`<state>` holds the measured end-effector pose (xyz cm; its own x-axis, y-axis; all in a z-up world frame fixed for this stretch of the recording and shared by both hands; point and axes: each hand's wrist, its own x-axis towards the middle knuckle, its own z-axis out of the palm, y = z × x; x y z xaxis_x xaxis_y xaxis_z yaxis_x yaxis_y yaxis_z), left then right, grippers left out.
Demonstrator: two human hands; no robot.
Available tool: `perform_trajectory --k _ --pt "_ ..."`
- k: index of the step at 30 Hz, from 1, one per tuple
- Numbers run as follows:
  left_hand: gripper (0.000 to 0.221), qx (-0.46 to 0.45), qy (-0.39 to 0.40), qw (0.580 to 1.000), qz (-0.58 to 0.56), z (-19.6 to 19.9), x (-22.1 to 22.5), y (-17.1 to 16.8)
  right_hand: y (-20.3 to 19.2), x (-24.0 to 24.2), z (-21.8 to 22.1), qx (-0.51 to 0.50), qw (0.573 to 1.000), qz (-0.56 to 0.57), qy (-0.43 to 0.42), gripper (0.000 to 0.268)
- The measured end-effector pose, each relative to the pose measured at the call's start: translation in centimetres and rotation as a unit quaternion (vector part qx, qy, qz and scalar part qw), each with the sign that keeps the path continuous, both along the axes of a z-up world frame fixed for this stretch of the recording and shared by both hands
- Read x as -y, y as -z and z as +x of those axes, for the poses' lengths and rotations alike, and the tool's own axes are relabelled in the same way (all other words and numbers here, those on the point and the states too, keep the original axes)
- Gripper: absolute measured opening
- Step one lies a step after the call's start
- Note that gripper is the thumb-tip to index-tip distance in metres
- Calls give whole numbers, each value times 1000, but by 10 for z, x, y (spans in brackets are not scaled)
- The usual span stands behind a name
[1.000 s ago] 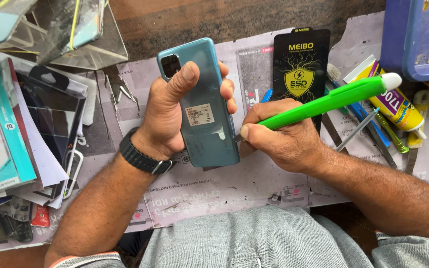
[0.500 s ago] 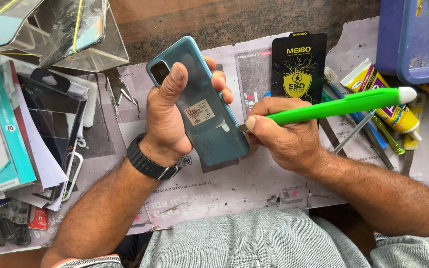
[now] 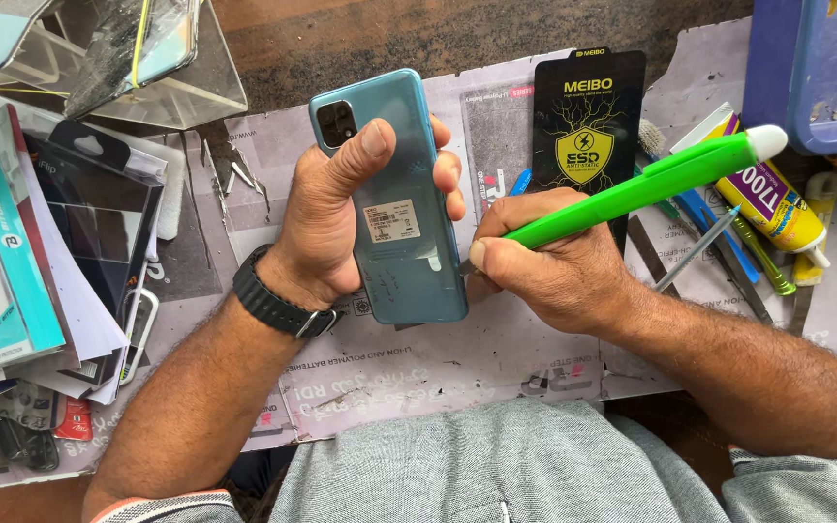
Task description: The person uses a blade and a thin card to pry open the casing of a mobile phone and then inserts a small tool into the charging port.
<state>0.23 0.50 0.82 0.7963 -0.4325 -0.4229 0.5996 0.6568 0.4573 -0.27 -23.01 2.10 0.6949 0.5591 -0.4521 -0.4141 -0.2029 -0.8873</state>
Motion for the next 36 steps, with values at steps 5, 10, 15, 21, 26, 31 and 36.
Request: perform_trajectory --k 5,10,15,21,26,31,36 --pt "60 1 22 1000 -22 1 -1 4 1 0 2 22 999 -11 -39 18" --pt "64 -1 35 998 -51 0 -2 5 2 3 8 32 998 -11 -61 18" --pt "74 -21 -11 999 -45 -2 -1 2 -7 5 14 10 1000 -2 -20 15" --pt "78 -9 -106 994 -35 7 -13 4 -42 37 17 -3 998 -54 -32 15" --pt "82 0 -111 994 -8 3 -14 9 -49 17 -1 55 922 -244 -297 19" --pt "79 55 -125 990 -27 -1 -17 8 -72 -11 -4 128 857 -331 -373 40" --pt "80 80 -122 989 -31 -6 -18 9 -101 0 5 90 743 -566 -345 66"
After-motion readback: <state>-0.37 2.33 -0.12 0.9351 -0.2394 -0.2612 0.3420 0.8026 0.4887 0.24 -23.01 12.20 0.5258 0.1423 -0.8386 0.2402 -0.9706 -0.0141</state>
